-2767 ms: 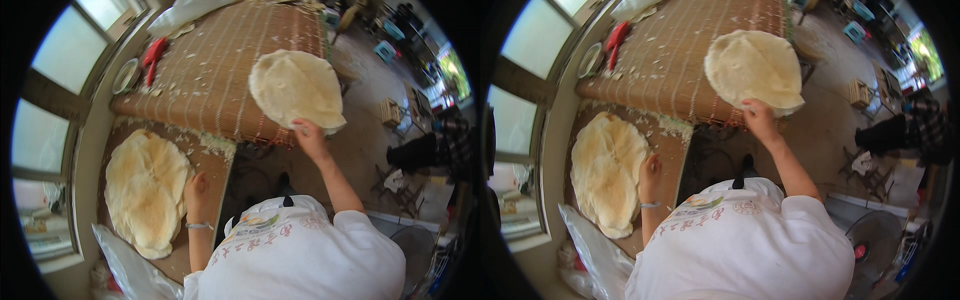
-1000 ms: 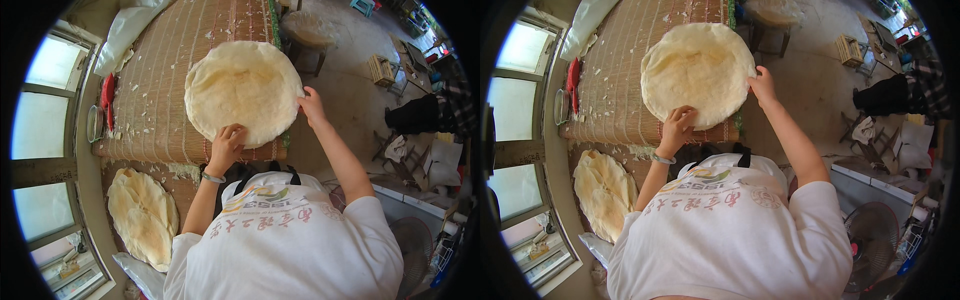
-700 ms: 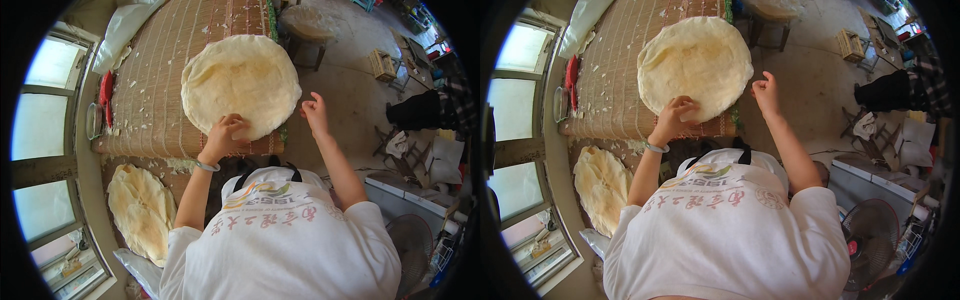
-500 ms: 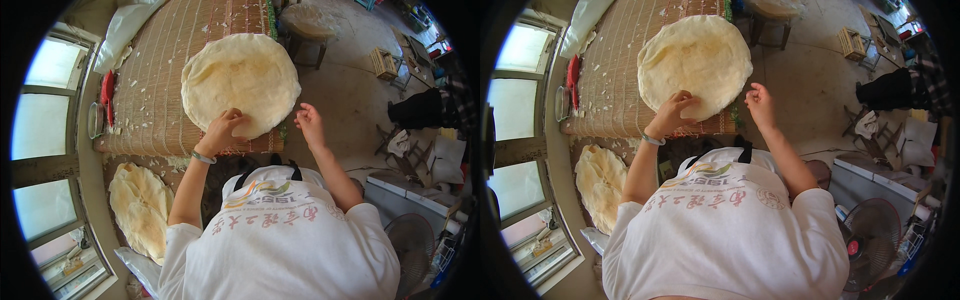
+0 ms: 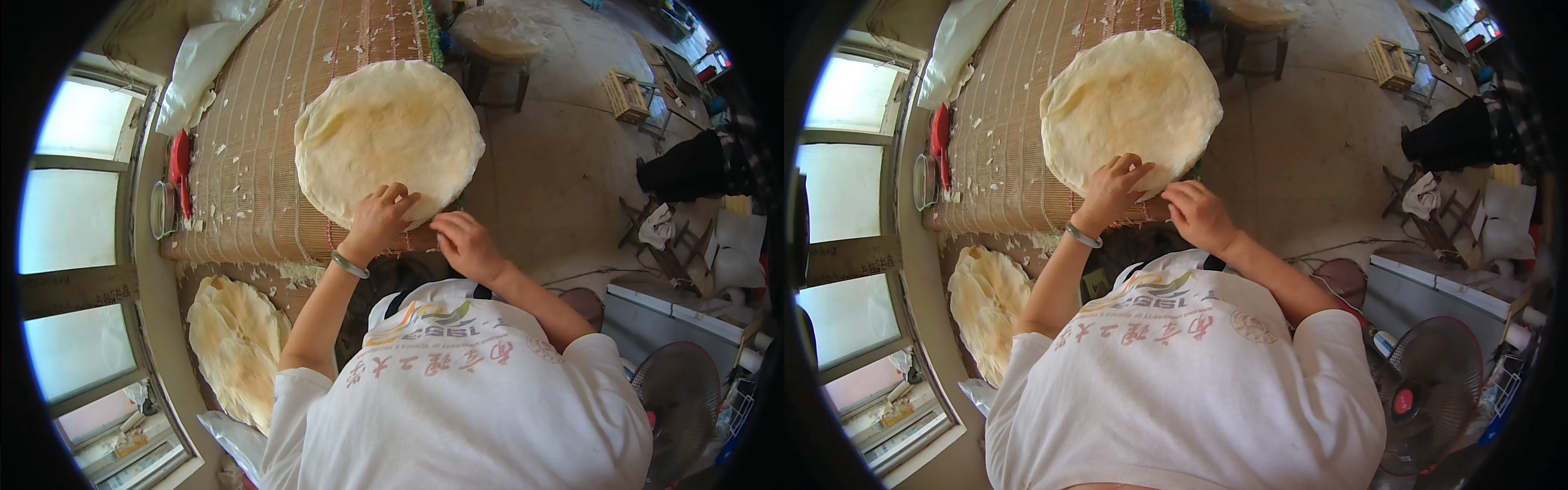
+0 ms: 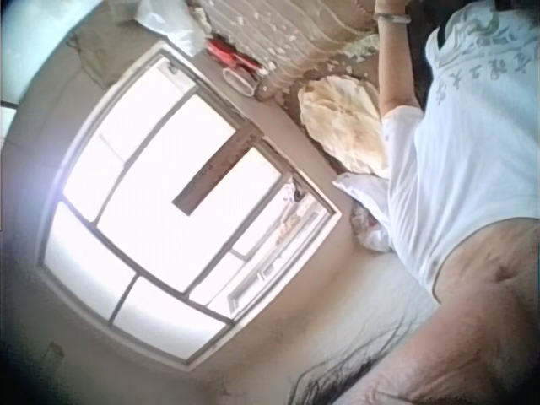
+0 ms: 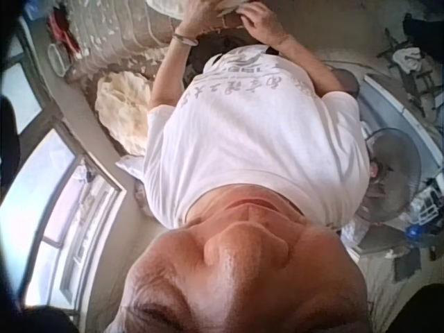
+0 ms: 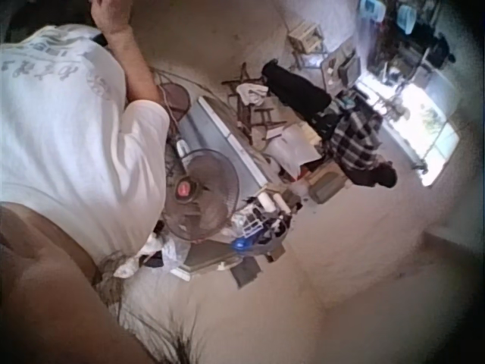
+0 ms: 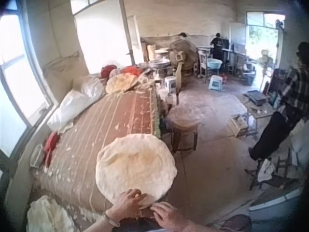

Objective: The person repeatedly peels thin layers from a large stack of dough sheets on a bamboo mat, then stacks the peeled sheets on the table. The person handles the dough by hand without using tools.

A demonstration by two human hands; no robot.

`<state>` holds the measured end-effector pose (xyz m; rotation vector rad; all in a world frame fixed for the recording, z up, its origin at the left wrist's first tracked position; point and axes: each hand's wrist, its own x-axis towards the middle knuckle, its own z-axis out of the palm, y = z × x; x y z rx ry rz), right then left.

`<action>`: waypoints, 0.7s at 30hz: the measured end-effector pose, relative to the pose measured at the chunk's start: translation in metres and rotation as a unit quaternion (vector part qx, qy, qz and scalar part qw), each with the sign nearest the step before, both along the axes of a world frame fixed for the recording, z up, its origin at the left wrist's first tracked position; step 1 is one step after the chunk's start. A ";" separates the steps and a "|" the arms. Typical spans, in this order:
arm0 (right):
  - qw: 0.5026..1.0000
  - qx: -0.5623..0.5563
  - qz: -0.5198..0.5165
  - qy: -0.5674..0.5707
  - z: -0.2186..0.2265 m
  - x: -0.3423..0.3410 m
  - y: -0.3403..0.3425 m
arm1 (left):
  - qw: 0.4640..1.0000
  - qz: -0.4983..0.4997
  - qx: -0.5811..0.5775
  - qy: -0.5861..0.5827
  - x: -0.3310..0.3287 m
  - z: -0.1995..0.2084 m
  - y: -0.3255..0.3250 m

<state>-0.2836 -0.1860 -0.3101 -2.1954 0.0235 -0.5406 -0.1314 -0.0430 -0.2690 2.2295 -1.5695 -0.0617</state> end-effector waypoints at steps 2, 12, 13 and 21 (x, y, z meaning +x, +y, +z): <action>0.995 -0.078 0.037 -0.043 0.005 0.004 0.001 | 0.999 0.020 -0.021 0.037 0.013 -0.012 0.000; 0.976 -0.192 -0.043 -0.095 0.022 0.040 -0.023 | 0.989 0.100 -0.061 0.095 0.069 0.037 -0.017; 0.973 -0.197 -0.062 -0.105 0.021 0.043 -0.024 | 0.990 0.081 -0.056 0.098 0.066 0.030 -0.020; 0.970 0.168 -0.171 0.043 0.011 0.053 -0.020 | 0.999 -0.006 0.029 0.012 0.076 0.013 -0.029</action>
